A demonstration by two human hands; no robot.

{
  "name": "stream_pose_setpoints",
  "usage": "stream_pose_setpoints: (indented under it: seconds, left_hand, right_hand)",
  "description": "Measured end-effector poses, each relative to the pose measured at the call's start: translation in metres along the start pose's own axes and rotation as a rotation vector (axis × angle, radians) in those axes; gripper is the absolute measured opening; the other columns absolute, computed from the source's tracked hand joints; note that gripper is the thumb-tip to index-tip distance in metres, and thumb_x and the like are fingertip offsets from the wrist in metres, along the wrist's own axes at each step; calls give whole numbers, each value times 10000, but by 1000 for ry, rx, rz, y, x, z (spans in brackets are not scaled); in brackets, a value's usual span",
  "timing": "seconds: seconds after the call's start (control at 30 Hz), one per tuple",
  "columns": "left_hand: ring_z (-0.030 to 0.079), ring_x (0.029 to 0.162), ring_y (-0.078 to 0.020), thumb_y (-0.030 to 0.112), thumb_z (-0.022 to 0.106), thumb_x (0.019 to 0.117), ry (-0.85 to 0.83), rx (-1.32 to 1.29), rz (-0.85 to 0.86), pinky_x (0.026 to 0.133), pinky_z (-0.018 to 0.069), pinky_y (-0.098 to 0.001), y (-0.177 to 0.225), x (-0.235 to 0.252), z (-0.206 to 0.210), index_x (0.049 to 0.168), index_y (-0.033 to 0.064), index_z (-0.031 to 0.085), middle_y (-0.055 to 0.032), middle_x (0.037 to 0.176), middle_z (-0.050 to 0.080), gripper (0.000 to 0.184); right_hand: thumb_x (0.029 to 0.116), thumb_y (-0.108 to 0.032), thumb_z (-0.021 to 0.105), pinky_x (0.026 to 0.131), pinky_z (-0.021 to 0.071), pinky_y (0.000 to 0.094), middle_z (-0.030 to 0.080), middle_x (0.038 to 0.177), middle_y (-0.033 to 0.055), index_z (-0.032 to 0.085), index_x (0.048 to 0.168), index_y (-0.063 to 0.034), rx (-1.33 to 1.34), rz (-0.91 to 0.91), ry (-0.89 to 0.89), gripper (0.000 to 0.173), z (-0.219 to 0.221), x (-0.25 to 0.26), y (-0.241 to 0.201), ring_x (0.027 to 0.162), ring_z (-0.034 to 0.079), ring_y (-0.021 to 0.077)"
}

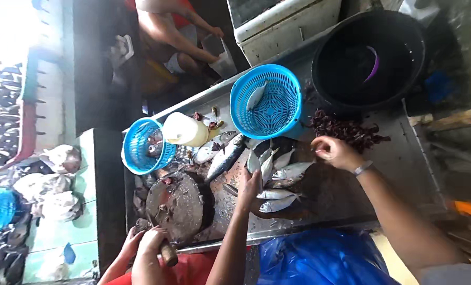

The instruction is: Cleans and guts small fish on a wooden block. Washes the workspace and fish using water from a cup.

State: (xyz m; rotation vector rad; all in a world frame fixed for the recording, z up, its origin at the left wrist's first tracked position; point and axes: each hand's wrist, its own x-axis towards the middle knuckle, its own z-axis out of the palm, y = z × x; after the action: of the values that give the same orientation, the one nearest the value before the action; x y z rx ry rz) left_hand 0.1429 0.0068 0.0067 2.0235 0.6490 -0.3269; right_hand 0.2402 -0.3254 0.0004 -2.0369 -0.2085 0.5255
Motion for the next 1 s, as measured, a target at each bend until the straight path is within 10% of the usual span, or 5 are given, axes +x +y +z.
stream_pose_setpoints:
  seconds: [0.1, 0.23, 0.33, 0.67, 1.0]
  left_hand:
    - [682, 1051, -307, 409, 663, 965, -45, 414, -63, 926, 560, -558, 13, 7, 2, 1439, 53, 488, -165, 1168, 681, 618]
    - [681, 1069, -388, 446, 638, 991, 78, 519, 67, 908, 537, -650, 53, 61, -6, 1429, 72, 522, -198, 1185, 690, 587]
    - [613, 1171, -462, 353, 648, 986, 148, 533, 254, 935, 507, -670, 92, 141, -1, 1359, 44, 591, -266, 1302, 615, 488]
    - [216, 1522, -508, 423, 617, 1000, -21, 832, 251, 1188, 232, -696, 88, 330, 41, 1630, 32, 219, -265, 1673, 218, 842]
    - [650, 1126, -428, 279, 451, 1066, -93, 394, 69, 918, 518, -643, 107, 262, 58, 1357, -2, 559, -271, 1213, 655, 419]
  right_hand:
    - [952, -220, 719, 896, 516, 735, 487, 1501, 256, 391, 1591, -195, -388, 324, 304, 718, -19, -1, 49, 1137, 626, 531]
    - [926, -186, 672, 752, 601, 551, 542, 1400, 232, 614, 1386, -100, -473, 28, 628, 472, -21, -14, 35, 944, 695, 371]
    - [936, -226, 633, 1042, 480, 567, 553, 1365, 249, 666, 1273, -47, -547, -238, 707, 383, -47, 13, 6, 1241, 558, 420]
    - [1034, -154, 560, 853, 510, 691, 699, 1005, 260, 704, 1030, 20, -622, 408, -212, 227, -140, 135, -7, 1001, 679, 448]
    - [1049, -219, 578, 866, 487, 697, 686, 1004, 295, 714, 995, 51, -565, 389, -33, 307, -146, 136, 0, 1007, 658, 474]
